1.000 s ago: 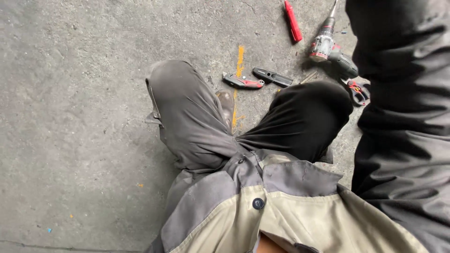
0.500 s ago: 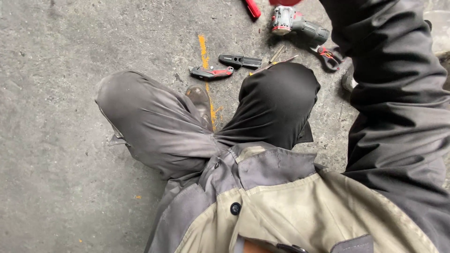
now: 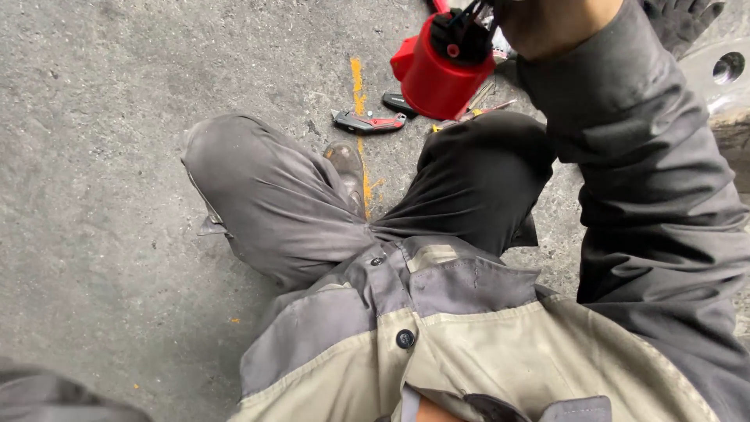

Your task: Assembling an industrial-grade red electrical plug and sleeve onto a power cable using hand tools.

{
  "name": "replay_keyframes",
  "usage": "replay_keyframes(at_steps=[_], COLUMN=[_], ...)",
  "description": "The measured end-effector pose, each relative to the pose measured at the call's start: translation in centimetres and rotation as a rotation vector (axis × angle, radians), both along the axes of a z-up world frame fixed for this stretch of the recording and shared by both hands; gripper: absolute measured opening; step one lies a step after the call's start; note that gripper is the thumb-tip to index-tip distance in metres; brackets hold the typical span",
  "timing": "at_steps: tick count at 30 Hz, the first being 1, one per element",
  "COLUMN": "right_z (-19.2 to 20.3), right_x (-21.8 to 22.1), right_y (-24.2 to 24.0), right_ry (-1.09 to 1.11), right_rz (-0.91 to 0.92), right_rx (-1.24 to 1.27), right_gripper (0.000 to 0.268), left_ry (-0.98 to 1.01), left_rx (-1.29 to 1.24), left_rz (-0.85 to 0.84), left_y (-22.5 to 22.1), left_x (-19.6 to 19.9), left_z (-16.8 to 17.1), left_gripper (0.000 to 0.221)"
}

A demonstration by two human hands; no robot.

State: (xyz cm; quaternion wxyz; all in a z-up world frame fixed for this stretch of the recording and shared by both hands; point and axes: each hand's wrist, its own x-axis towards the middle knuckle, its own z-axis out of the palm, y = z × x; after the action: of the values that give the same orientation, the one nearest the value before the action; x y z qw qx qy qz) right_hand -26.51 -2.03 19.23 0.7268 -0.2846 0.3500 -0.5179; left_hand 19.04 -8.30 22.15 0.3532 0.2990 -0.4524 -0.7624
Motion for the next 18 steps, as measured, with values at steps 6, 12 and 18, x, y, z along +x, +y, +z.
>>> replay_keyframes(at_steps=[6, 12, 18], right_z=[2.1, 5.4, 7.5], right_x=[9.4, 14.3, 14.6], right_y=[-4.7, -6.8, -6.2], right_ry=[-0.092, -0.252, -0.124], right_rz=[0.047, -0.008, 0.095], right_rx=[-0.010, -0.129, -0.207], right_gripper=[0.048, 0.058, 0.053], left_ry=[-0.016, 0.029, -0.024], left_rx=[0.036, -0.297, -0.012], left_rz=[0.037, 0.112, 0.151], left_y=[-4.4, 4.7, 5.3], left_x=[2.1, -8.9, -8.2], left_z=[2.6, 1.3, 0.1], left_gripper=[0.092, 0.112, 0.085])
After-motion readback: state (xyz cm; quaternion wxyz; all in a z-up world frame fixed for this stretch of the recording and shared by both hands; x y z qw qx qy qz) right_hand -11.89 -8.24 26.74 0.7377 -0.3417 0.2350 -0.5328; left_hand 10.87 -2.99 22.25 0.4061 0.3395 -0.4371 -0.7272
